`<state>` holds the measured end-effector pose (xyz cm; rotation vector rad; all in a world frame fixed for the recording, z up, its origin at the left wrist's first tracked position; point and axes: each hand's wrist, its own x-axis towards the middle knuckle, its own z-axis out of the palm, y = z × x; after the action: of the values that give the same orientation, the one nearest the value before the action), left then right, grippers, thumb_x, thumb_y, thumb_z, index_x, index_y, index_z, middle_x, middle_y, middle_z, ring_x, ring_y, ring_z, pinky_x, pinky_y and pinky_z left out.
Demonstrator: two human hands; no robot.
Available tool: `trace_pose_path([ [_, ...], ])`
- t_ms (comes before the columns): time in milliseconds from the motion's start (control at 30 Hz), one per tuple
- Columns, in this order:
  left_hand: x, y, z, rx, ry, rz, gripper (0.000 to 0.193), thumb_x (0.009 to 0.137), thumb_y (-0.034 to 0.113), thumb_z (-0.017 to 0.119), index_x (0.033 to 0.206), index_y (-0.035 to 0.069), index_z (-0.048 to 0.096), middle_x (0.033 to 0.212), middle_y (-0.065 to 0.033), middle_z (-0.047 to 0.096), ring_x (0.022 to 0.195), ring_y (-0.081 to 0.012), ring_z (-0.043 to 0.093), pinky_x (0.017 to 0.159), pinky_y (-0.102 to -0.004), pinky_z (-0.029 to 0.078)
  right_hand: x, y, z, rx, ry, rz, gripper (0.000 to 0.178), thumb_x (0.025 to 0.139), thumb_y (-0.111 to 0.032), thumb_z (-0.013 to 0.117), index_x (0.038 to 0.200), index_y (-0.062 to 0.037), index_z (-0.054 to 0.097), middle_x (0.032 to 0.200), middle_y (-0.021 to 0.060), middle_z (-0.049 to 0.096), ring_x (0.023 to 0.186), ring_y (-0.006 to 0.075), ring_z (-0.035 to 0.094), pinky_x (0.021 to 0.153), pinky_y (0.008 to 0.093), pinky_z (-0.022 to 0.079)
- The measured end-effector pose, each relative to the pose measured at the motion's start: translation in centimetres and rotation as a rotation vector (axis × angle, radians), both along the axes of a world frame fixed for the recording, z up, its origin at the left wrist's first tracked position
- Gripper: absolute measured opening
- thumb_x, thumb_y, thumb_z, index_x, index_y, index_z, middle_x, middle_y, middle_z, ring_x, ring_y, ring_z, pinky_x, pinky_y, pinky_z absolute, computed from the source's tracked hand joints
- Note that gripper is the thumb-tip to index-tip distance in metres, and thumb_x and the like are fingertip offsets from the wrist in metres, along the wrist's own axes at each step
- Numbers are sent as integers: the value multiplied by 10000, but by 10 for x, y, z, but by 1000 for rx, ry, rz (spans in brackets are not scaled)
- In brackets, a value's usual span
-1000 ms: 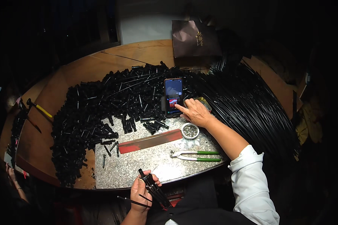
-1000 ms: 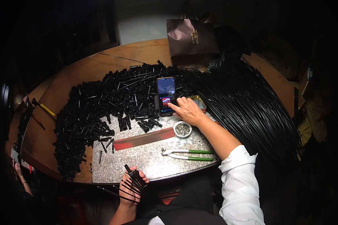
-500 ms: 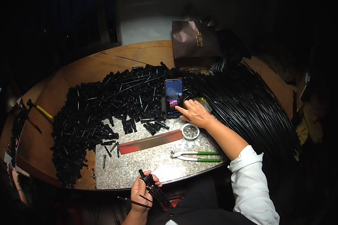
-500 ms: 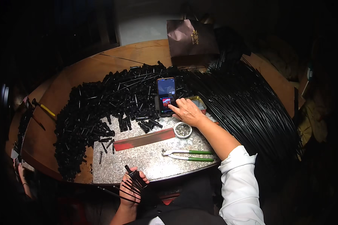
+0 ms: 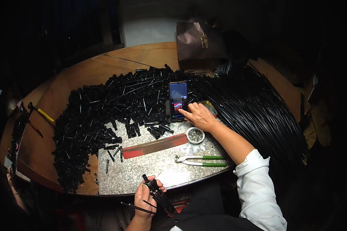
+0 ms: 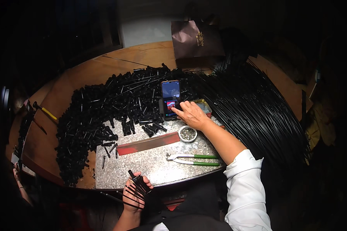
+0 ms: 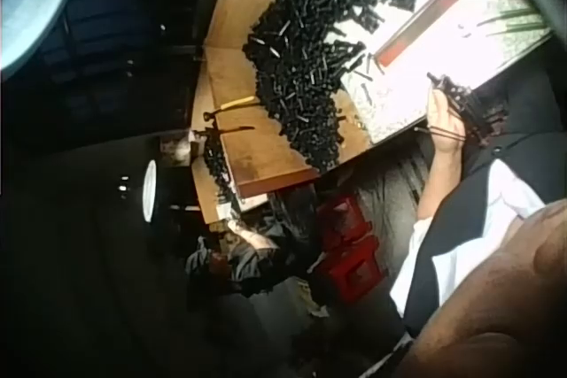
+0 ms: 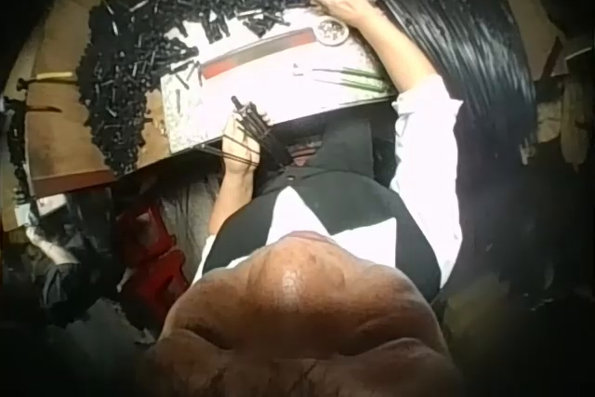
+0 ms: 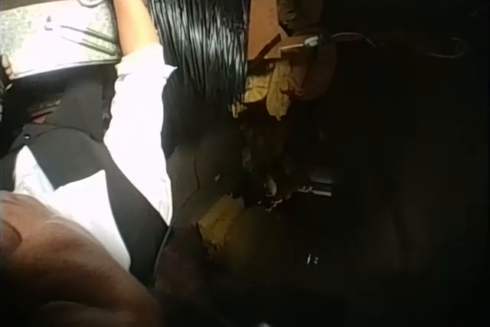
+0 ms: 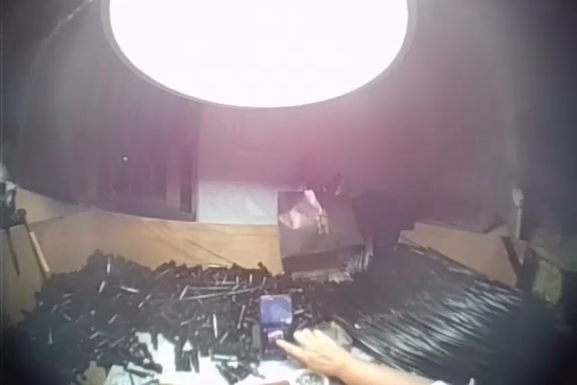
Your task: Manually grouping wires and inserting them into plastic connectors at a workbench.
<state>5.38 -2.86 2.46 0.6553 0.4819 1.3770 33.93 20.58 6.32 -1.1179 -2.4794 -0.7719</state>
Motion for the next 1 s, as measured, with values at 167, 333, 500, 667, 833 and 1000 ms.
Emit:
trace_pose_path([
  [167, 0, 0, 0, -17, -10, 2, 347, 980, 241, 371, 1189, -26, 447, 955, -160, 563, 854, -227, 578, 803, -364, 492, -2, 2, -1, 9, -10, -19, 405, 847, -274, 568, 1236, -173, 512, 898, 71, 473, 823, 212, 478, 731, 326, 406],
  [333, 1, 0, 1, -17, -1, 9, 347, 981, 242, 367, 1180, -30, 450, 949, -161, 566, 851, -227, 578, 795, -364, 495, -6, 4, -1, 10, -7, -21, 415, 856, -276, 559, 1255, -176, 501, 904, 69, 474, 823, 212, 478, 747, 323, 404],
  [500, 0, 0, 0, -16, -3, 13, 345, 982, 242, 367, 1177, -29, 454, 951, -160, 567, 849, -228, 578, 791, -363, 495, -8, 3, -1, 11, -9, -12, 412, 858, -282, 556, 1252, -173, 502, 901, 73, 472, 822, 213, 478, 746, 325, 403],
  [667, 0, 1, -1, -19, -5, 10, 345, 980, 245, 372, 1179, -25, 455, 953, -159, 567, 850, -228, 578, 791, -361, 494, -5, 4, -1, 7, -14, -5, 408, 855, -283, 561, 1242, -163, 510, 899, 74, 472, 820, 215, 479, 743, 326, 405],
  [833, 0, 2, 0, -19, -6, 7, 347, 979, 243, 374, 1188, -23, 451, 953, -158, 565, 850, -225, 574, 799, -361, 490, -3, 2, 0, 22, -12, -2, 403, 842, -281, 567, 1216, -139, 518, 880, 58, 458, 840, 206, 465, 715, 317, 380],
  [1000, 1, 2, 0, -36, 34, 29, 349, 970, 261, 374, 1184, -8, 435, 931, -161, 558, 838, -244, 573, 782, -367, 494, -7, 3, 1, 38, -12, -3, 408, 842, -287, 566, 1217, -133, 519, 885, 60, 461, 841, 204, 466, 718, 315, 381],
])
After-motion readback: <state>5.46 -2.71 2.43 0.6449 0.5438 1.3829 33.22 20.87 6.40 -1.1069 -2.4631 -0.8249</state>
